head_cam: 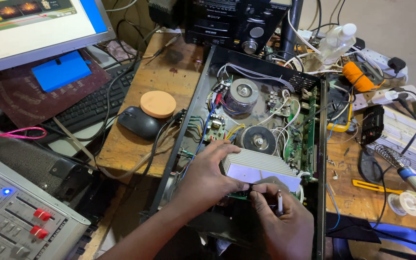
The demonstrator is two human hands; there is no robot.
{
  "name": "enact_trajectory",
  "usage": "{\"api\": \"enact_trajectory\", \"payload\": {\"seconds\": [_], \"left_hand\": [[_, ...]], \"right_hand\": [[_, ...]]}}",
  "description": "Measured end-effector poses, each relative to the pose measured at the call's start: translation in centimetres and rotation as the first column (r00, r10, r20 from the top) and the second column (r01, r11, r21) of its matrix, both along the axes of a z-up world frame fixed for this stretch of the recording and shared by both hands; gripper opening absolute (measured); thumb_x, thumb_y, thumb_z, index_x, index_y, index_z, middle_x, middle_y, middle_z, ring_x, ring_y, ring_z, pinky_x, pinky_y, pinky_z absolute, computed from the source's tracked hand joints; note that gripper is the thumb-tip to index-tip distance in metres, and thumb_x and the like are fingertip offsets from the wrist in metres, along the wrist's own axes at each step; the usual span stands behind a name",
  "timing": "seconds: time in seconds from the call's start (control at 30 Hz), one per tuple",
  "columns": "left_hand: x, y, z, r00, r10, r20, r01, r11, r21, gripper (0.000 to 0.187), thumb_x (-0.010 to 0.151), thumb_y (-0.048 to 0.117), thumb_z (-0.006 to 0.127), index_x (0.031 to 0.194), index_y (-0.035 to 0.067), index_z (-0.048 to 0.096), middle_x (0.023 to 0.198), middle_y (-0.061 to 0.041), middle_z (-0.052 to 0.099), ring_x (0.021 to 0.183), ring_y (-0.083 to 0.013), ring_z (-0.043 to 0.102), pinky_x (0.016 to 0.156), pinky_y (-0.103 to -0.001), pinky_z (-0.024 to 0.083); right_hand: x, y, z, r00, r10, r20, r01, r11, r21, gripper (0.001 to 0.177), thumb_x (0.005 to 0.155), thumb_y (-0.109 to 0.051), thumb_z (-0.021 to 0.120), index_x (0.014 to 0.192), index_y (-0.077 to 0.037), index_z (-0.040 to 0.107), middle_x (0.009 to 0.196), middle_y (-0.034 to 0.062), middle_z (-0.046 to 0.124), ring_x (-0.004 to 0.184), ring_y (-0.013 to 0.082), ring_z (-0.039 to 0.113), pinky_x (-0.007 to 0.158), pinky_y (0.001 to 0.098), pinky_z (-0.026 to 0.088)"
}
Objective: The person holds a green circuit board with a large aluminum heatsink and uses a screwdriver to tighten screws on the board. The person rotates the board to access different sides and continues to adjust the screws throughout the clip.
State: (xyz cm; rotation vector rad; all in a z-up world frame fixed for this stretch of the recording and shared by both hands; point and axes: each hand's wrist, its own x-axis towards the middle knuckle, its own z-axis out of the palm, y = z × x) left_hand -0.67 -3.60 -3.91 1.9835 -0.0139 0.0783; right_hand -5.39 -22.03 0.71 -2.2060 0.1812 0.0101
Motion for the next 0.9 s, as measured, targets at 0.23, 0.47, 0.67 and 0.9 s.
{"api": "enact_trajectory", "payload": {"seconds": [0.23,0.47,0.67,0.9], "left_hand": [[0.1,-0.2,-0.5,0.998,0.004,0.068,-0.005,1.0,0.014,0.081,0.054,0.031,0.101,0.13,0.015,0.076,0.135,-0.004,0.07,0.124,-0.0209,0.07,0.105,-0.031,0.05],[0.1,0.0,-0.5,0.997,-0.016,0.07,0.015,1.0,0.012,0.079,0.056,0.026,0.1,0.13,0.015,0.076,0.138,-0.006,0.069,0.126,-0.0221,0.069,0.106,-0.031,0.049],[0.4,0.1,-0.2,1.0,-0.007,0.004,0.007,1.0,-0.003,0.083,0.051,0.034,0.104,0.129,0.017,0.078,0.141,-0.005,0.071,0.132,-0.0202,0.068,0.111,-0.029,0.047],[0.9,0.8,2.2,0.979,0.004,-0.205,-0.034,0.989,-0.142,0.074,0.052,0.029,0.104,0.122,0.021,0.081,0.133,0.004,0.079,0.127,-0.0125,0.071,0.103,-0.024,0.05]], "right_hand": [[-0.3,0.9,-1.0,0.991,-0.072,0.111,0.103,0.943,-0.317,0.003,0.089,-0.035,0.079,0.09,-0.035,0.081,0.082,-0.0127,0.08,0.06,0.0119,0.063,0.061,0.0296,0.049],[0.5,0.2,-0.9,0.977,0.122,0.177,-0.045,0.92,-0.389,0.008,0.09,-0.034,0.075,0.088,-0.026,0.074,0.082,-0.0044,0.078,0.068,0.0185,0.071,0.065,0.0358,0.051],[1.1,-2.3,0.3,0.954,0.279,0.109,-0.21,0.884,-0.418,0.015,0.092,-0.04,0.076,0.101,-0.03,0.082,0.096,-0.006,0.084,0.082,0.0167,0.08,0.073,0.034,0.056],[2.5,-5.8,4.8,0.966,-0.15,-0.212,0.029,0.874,-0.485,0.048,0.099,-0.051,0.062,0.146,-0.05,0.069,0.091,0.0051,0.087,0.075,0.0206,0.078,0.073,0.0362,0.056]]}}
